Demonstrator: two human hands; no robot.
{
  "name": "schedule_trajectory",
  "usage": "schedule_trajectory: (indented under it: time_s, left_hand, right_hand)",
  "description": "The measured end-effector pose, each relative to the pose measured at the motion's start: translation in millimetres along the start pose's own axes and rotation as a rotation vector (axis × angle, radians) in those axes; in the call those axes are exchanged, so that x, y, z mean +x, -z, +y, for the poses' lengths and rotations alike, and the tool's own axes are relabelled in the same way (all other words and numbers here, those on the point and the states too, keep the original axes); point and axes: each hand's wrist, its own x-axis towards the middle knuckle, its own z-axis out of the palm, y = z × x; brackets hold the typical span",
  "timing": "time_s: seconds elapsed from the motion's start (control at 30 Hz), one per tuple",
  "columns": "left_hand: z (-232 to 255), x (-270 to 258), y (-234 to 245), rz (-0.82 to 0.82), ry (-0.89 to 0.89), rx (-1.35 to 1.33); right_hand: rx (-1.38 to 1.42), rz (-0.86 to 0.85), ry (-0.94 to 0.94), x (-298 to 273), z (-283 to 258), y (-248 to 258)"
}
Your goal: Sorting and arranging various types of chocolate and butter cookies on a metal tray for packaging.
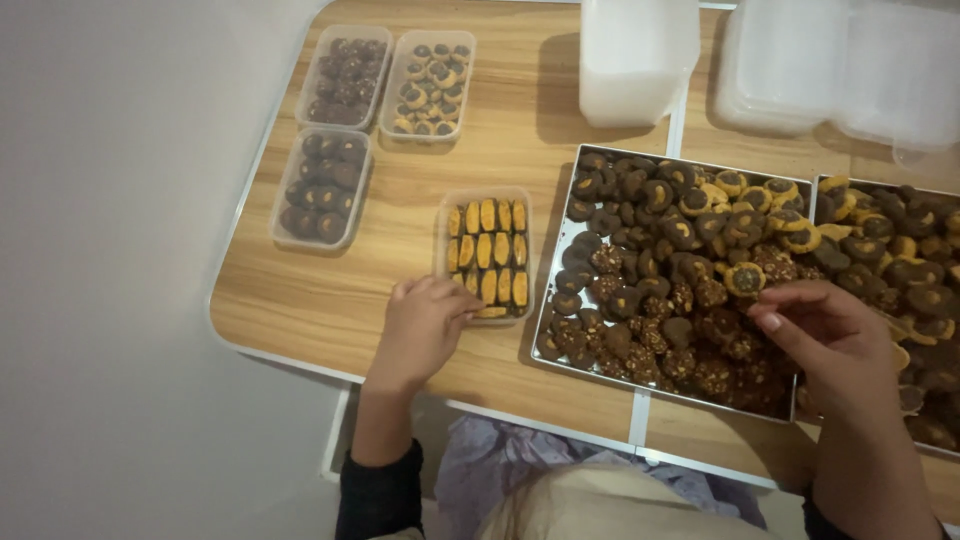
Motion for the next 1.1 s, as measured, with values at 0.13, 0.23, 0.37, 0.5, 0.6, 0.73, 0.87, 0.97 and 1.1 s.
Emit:
schedule_trajectory:
  time_s: [0.13, 0.23, 0.37, 0.5, 0.6, 0.73, 0.87, 0.97, 1.1]
  left_hand:
    - [5, -2, 2, -0.017, -0.001, -0.014]
    - [9, -5, 4, -0.039, 0.018, 0.010]
    - [12, -7, 6, 0.018, -0.020, 0.017]
    - [10, -9, -4, 0.043, -0.059, 0.002]
    - [8, -12, -3, 0.091, -0.058, 0.010]
    - [13, -11, 4, 0.106, -0.025, 0.030]
    - [12, -12, -4, 0.173, -0.063, 0.055]
    - [20, -13, 7, 0.431, -0.201, 0.047]
    - [42, -3, 17, 0.604, -0.279, 0.008]
  right_hand:
    - [-0.036, 0.000, -0.006, 1, -1, -1]
    - [-0.003, 0.001, -0.016, -2, 2, 2]
    - [-0.016, 0.044, -0.018, 0, -4, 0]
    - [-0.011, 0.070, -0.008, 0, 1, 3]
    - [-0.008, 0.105, -0.035, 0, -4, -1]
    - [-0.006, 0.098, 0.017, 1, 3, 4]
    - [-0.034, 0.121, -0.007, 1, -3, 1]
    - [-0.043, 0.208, 0.096, -2, 3, 2]
    - [-0.149, 0.247, 0.476, -2, -2, 4]
